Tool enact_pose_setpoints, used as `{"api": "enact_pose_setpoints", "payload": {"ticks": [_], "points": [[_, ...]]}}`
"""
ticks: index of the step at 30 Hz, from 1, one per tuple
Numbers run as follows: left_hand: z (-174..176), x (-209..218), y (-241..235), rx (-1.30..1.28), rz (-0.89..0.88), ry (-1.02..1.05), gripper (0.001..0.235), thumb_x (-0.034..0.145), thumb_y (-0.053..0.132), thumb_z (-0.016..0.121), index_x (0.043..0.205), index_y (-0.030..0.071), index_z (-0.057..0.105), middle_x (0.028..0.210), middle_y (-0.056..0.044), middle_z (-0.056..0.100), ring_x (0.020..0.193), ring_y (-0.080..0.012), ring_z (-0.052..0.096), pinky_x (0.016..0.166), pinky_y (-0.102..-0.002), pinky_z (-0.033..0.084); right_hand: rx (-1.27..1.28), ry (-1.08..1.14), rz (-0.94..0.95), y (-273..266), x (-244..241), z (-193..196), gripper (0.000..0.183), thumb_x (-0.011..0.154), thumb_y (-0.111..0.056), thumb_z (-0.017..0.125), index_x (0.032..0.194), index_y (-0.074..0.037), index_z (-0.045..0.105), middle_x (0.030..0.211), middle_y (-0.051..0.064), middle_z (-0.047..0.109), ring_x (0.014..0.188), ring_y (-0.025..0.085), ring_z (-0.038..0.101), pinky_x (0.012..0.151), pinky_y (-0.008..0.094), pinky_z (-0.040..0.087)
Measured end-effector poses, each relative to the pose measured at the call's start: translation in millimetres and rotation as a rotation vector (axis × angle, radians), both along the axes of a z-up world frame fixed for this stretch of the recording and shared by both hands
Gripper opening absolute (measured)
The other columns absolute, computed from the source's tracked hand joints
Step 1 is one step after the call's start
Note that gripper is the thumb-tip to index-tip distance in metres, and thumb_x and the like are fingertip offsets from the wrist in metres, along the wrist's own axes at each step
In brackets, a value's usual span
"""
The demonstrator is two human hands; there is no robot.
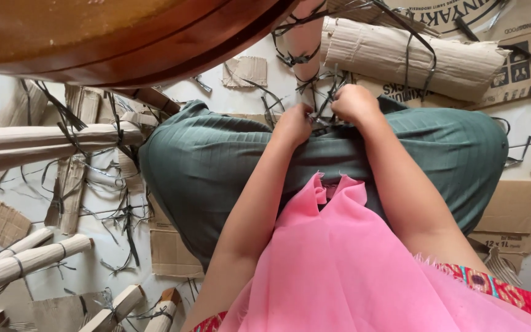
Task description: Wrapping wooden furniture legs with protective cardboard and securing them with plastic ties.
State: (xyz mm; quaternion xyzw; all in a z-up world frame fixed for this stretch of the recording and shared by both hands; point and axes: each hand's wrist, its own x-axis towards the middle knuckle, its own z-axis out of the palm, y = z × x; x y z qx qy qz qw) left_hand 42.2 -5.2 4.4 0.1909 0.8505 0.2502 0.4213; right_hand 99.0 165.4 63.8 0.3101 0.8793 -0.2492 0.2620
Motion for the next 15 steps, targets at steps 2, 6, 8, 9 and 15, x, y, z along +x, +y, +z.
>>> {"api": "enact_pose_setpoints", "payload": {"ticks": [2,6,8,9,15], "points": [[39.8,-1.3,-9.1,0.004,-0.012,0.024,0.036,0.098,0.029,0.060,0.132,0.020,0.065,0.128,-0.010,0.070,0.123,-0.0343,0.066,0.103,-0.054,0.054,-0.014,0.024,-0.004,-1.3,3.0,17.5,0.026,0.082,-0.027,0.062,0.088,-0.011,0.081,0.085,0.019,0.077,0.097,0.045,0.073,0.085,0.056,0.058],[84.0,-4.3,-29.0,0.169,0.032,0.115,0.038,0.100,0.021,0.058,0.137,0.015,0.061,0.131,-0.011,0.066,0.125,-0.0335,0.065,0.105,-0.052,0.053,-0.010,0.142,-0.005,-5.7,4.7,16.5,0.023,0.081,-0.025,0.061,0.080,-0.010,0.079,0.073,0.018,0.073,0.083,0.046,0.072,0.076,0.054,0.058],[100.9,-2.4,-41.4,0.217,0.055,0.138,0.037,0.099,0.018,0.059,0.136,0.013,0.061,0.130,-0.013,0.065,0.125,-0.0345,0.065,0.105,-0.052,0.053,-0.004,0.127,0.016,-11.1,3.5,32.1,0.026,0.083,-0.026,0.061,0.088,-0.009,0.080,0.081,0.021,0.075,0.090,0.048,0.071,0.080,0.056,0.057],[109.4,-2.4,-47.8,0.267,0.070,0.157,0.036,0.099,0.016,0.060,0.135,0.011,0.061,0.129,-0.014,0.065,0.124,-0.0355,0.065,0.105,-0.053,0.052,0.005,0.108,0.030,-14.1,1.8,39.8,0.031,0.085,-0.028,0.061,0.097,-0.008,0.081,0.089,0.024,0.076,0.097,0.050,0.070,0.083,0.059,0.056],[142.8,-2.0,-76.0,0.511,0.247,0.298,0.035,0.097,0.007,0.062,0.132,0.009,0.062,0.122,-0.019,0.067,0.117,-0.0384,0.069,0.103,-0.052,0.055,0.099,0.074,0.124,-26.2,6.2,80.6,0.032,0.084,-0.033,0.060,0.100,-0.016,0.083,0.098,0.022,0.078,0.103,0.047,0.071,0.088,0.055,0.057]]}}
